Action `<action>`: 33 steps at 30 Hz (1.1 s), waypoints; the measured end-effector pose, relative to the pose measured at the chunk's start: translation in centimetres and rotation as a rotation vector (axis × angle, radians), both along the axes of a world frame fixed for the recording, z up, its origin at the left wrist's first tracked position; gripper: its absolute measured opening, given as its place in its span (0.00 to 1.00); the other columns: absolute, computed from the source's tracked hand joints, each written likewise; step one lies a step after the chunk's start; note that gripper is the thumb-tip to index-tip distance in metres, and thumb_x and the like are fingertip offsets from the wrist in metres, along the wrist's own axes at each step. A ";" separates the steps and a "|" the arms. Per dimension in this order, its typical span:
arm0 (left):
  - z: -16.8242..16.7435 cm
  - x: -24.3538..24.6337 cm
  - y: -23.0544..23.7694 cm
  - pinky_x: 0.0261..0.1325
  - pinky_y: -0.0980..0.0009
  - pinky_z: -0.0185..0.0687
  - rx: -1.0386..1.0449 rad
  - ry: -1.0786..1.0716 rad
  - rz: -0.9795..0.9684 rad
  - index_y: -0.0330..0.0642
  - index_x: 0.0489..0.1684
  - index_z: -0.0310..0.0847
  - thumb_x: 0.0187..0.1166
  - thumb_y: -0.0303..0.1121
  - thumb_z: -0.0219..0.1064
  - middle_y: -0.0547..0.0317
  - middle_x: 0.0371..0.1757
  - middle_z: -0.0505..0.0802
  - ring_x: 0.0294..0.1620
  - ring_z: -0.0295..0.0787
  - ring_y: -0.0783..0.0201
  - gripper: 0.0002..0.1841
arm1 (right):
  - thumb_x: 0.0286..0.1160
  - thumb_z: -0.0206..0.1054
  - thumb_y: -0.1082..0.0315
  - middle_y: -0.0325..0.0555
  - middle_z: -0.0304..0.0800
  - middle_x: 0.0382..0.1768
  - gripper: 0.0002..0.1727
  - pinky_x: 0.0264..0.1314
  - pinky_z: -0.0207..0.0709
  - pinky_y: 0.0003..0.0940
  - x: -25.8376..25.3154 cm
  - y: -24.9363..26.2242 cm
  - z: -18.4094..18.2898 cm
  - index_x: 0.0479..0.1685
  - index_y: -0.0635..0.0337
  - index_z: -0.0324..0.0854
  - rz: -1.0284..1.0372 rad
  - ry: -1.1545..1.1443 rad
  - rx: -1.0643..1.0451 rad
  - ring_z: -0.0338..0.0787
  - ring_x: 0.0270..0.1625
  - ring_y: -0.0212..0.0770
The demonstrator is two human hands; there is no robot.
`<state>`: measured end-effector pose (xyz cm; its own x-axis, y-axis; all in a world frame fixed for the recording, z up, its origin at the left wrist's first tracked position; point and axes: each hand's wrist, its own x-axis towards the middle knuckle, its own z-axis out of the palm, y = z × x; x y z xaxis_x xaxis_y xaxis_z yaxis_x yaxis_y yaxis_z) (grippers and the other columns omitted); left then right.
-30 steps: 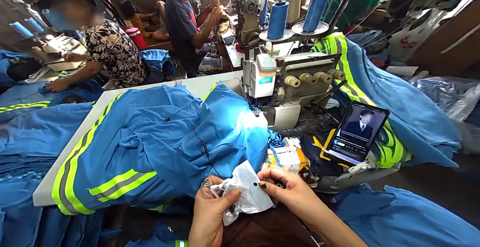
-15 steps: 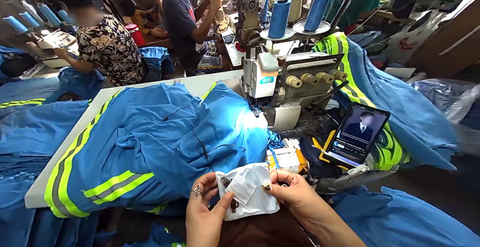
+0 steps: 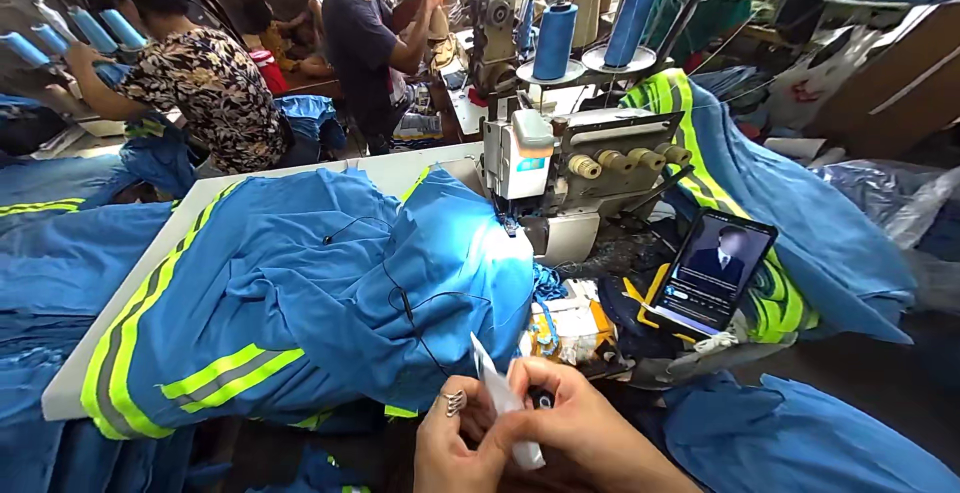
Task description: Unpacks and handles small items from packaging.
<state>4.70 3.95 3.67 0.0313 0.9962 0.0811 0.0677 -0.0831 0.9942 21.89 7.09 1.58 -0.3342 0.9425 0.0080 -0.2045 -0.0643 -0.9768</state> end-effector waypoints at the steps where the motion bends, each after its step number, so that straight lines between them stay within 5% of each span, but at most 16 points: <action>1: -0.2 0.1 0.1 0.39 0.75 0.89 -0.085 -0.100 -0.020 0.33 0.43 0.82 0.73 0.28 0.75 0.61 0.34 0.91 0.33 0.89 0.73 0.09 | 0.60 0.80 0.70 0.27 0.84 0.34 0.08 0.38 0.75 0.15 -0.1 -0.1 -0.1 0.30 0.52 0.85 0.052 -0.029 0.041 0.80 0.36 0.18; 5: -1.0 -1.2 0.3 0.33 0.78 0.85 -0.060 -0.105 -0.047 0.37 0.34 0.83 0.77 0.26 0.71 0.65 0.28 0.89 0.27 0.86 0.75 0.03 | 0.61 0.81 0.65 0.26 0.81 0.31 0.09 0.36 0.70 0.14 0.0 -0.2 -0.3 0.26 0.51 0.84 0.028 -0.114 0.092 0.77 0.34 0.17; 11: -1.4 -1.0 0.1 0.23 0.83 0.78 0.037 0.101 0.090 0.41 0.25 0.82 0.68 0.26 0.73 0.68 0.22 0.85 0.19 0.79 0.79 0.06 | 0.53 0.75 0.74 0.29 0.82 0.31 0.10 0.36 0.73 0.12 -0.7 -0.1 0.1 0.31 0.50 0.81 -0.365 -0.325 0.325 0.80 0.35 0.19; 14: -1.5 -0.7 0.2 0.22 0.84 0.75 0.087 0.128 0.141 0.41 0.24 0.82 0.69 0.26 0.72 0.68 0.21 0.84 0.18 0.77 0.80 0.06 | 0.68 0.69 0.72 0.35 0.80 0.35 0.05 0.47 0.75 0.17 -0.6 -0.2 -0.6 0.31 0.49 0.87 -0.312 -0.381 0.573 0.80 0.43 0.25; 17: -1.7 -0.3 0.1 0.22 0.86 0.75 0.173 0.194 0.204 0.41 0.25 0.83 0.68 0.26 0.71 0.68 0.22 0.84 0.20 0.77 0.81 0.04 | 0.78 0.66 0.64 0.38 0.77 0.32 0.10 0.37 0.78 0.24 -1.3 -0.8 -0.6 0.37 0.38 0.93 -0.403 -0.767 0.744 0.80 0.36 0.30; 20: -1.9 0.5 0.0 0.25 0.86 0.76 0.233 0.248 0.258 0.42 0.24 0.83 0.66 0.27 0.72 0.68 0.23 0.84 0.21 0.77 0.81 0.04 | 0.77 0.65 0.66 0.42 0.82 0.35 0.09 0.30 0.83 0.32 -1.2 -1.0 -0.4 0.38 0.43 0.92 -0.250 -0.912 0.728 0.85 0.34 0.37; 23: -2.2 0.8 -0.3 0.32 0.82 0.79 0.270 0.297 0.256 0.43 0.24 0.84 0.66 0.28 0.72 0.67 0.25 0.87 0.26 0.81 0.79 0.04 | 0.80 0.66 0.65 0.46 0.89 0.46 0.08 0.46 0.88 0.33 0.0 -0.6 -0.1 0.35 0.54 0.89 0.066 -0.776 0.587 0.90 0.48 0.38; 27: -2.2 0.7 -0.2 0.41 0.74 0.85 0.369 0.337 0.130 0.42 0.35 0.87 0.71 0.35 0.76 0.63 0.35 0.92 0.36 0.88 0.74 0.08 | 0.74 0.68 0.71 0.40 0.95 0.50 0.08 0.63 0.84 0.24 -0.1 -0.4 -0.8 0.39 0.58 0.94 -0.046 -0.480 0.416 0.90 0.58 0.27; 29: -2.2 0.3 0.0 0.52 0.71 0.87 0.402 0.264 0.091 0.42 0.45 0.89 0.74 0.39 0.76 0.62 0.45 0.94 0.48 0.90 0.72 0.11 | 0.72 0.69 0.73 0.38 0.96 0.49 0.10 0.57 0.84 0.18 -0.4 -0.4 -0.7 0.46 0.58 0.95 -0.159 -0.347 0.270 0.91 0.52 0.22; 31: -2.3 -0.3 0.3 0.56 0.72 0.88 0.408 0.187 0.193 0.44 0.49 0.89 0.76 0.36 0.74 0.61 0.51 0.93 0.54 0.89 0.71 0.10 | 0.71 0.70 0.74 0.34 0.95 0.46 0.13 0.33 0.81 0.14 -0.1 -0.1 -0.4 0.52 0.56 0.94 -0.192 -0.251 0.136 0.87 0.33 0.17; 33: -2.3 -1.3 1.0 0.55 0.74 0.88 0.346 0.137 0.323 0.37 0.55 0.86 0.77 0.32 0.71 0.56 0.56 0.90 0.55 0.88 0.68 0.13 | 0.70 0.70 0.75 0.34 0.95 0.45 0.15 0.21 0.77 0.16 0.6 0.0 -0.2 0.55 0.57 0.92 -0.164 -0.159 0.012 0.83 0.24 0.19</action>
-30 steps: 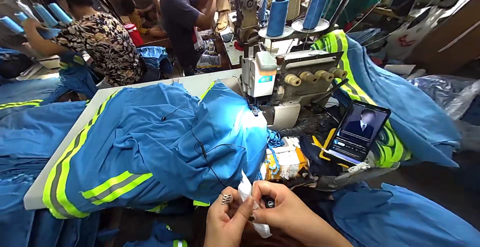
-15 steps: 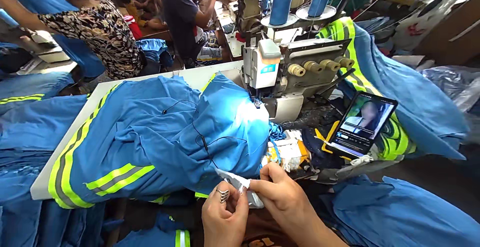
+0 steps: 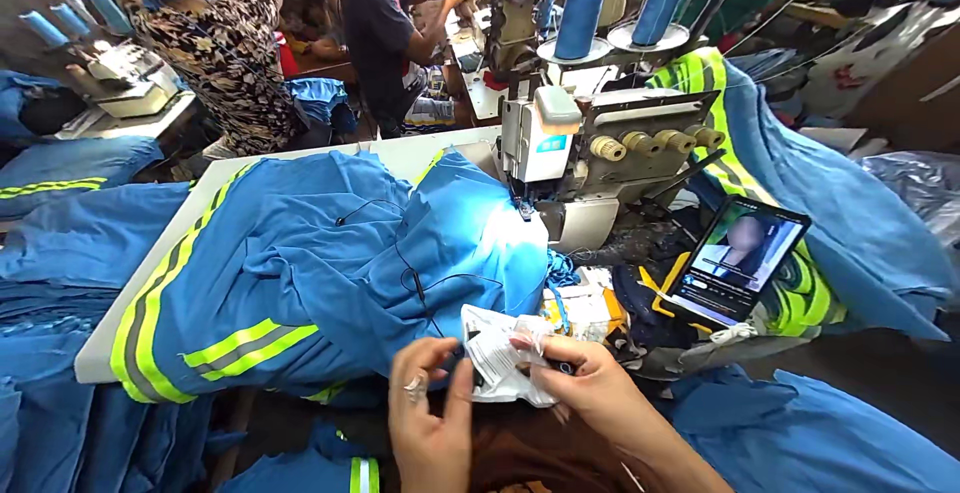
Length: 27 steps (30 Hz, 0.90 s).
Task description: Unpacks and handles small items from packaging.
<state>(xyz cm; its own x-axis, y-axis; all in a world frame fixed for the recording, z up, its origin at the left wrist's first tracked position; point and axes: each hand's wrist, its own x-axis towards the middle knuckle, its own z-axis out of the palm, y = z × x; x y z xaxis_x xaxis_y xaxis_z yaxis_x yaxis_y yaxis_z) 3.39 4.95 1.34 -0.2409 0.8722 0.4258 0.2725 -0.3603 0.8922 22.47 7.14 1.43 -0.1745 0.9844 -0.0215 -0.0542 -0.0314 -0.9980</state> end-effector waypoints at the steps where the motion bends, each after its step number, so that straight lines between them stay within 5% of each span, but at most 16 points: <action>1: -0.1 -0.5 0.4 0.55 0.73 0.88 -0.056 -0.050 0.016 0.34 0.59 0.84 0.78 0.31 0.69 0.53 0.58 0.90 0.57 0.88 0.66 0.15 | 0.70 0.70 0.75 0.35 0.96 0.46 0.16 0.20 0.77 0.17 0.4 0.0 0.1 0.57 0.57 0.92 0.024 0.055 -0.053 0.83 0.23 0.20; 4: 0.4 -1.2 0.6 0.58 0.68 0.90 -0.381 -0.348 -0.163 0.28 0.67 0.81 0.81 0.28 0.66 0.50 0.59 0.92 0.55 0.92 0.63 0.19 | 0.70 0.72 0.75 0.38 0.96 0.46 0.17 0.20 0.77 0.18 0.9 -0.1 0.1 0.58 0.56 0.91 0.102 0.199 -0.154 0.83 0.22 0.22; 7: 1.1 -0.6 0.3 0.50 0.65 0.93 -0.609 -0.683 -0.213 0.25 0.49 0.87 0.79 0.21 0.68 0.45 0.42 0.95 0.41 0.95 0.60 0.08 | 0.72 0.71 0.74 0.39 0.95 0.45 0.16 0.21 0.78 0.18 0.8 -0.2 0.0 0.59 0.57 0.91 0.145 0.229 -0.175 0.82 0.22 0.22; 11: 1.2 -0.4 0.4 0.42 0.72 0.92 -0.533 -0.574 -0.165 0.29 0.36 0.88 0.69 0.17 0.74 0.51 0.33 0.94 0.33 0.92 0.66 0.04 | 0.75 0.71 0.70 0.37 0.95 0.40 0.13 0.22 0.79 0.18 1.3 -0.2 -0.2 0.56 0.54 0.92 0.190 0.236 -0.188 0.83 0.23 0.22; 14: 1.0 -0.4 0.5 0.38 0.77 0.88 -0.445 -0.472 -0.140 0.32 0.34 0.88 0.67 0.19 0.74 0.56 0.30 0.93 0.31 0.90 0.71 0.03 | 0.69 0.74 0.71 0.35 0.93 0.33 0.07 0.20 0.77 0.18 0.8 -0.2 -0.4 0.43 0.54 0.93 0.074 0.190 -0.184 0.83 0.21 0.22; 27: 1.1 -0.2 0.5 0.43 0.64 0.94 -0.538 -0.793 -0.178 0.27 0.48 0.81 0.78 0.19 0.61 0.45 0.40 0.93 0.39 0.94 0.60 0.07 | 0.71 0.73 0.67 0.29 0.87 0.29 0.04 0.18 0.76 0.18 2.6 0.1 0.5 0.42 0.51 0.89 0.204 0.012 -0.012 0.78 0.18 0.20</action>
<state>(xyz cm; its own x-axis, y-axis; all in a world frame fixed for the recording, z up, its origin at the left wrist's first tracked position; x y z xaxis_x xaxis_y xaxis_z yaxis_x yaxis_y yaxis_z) 3.17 5.45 2.47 -0.1319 0.9542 -0.2687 -0.4973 0.1708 0.8506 25.07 7.27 1.89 -0.3708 0.9282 -0.0296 -0.0570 -0.0545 -0.9969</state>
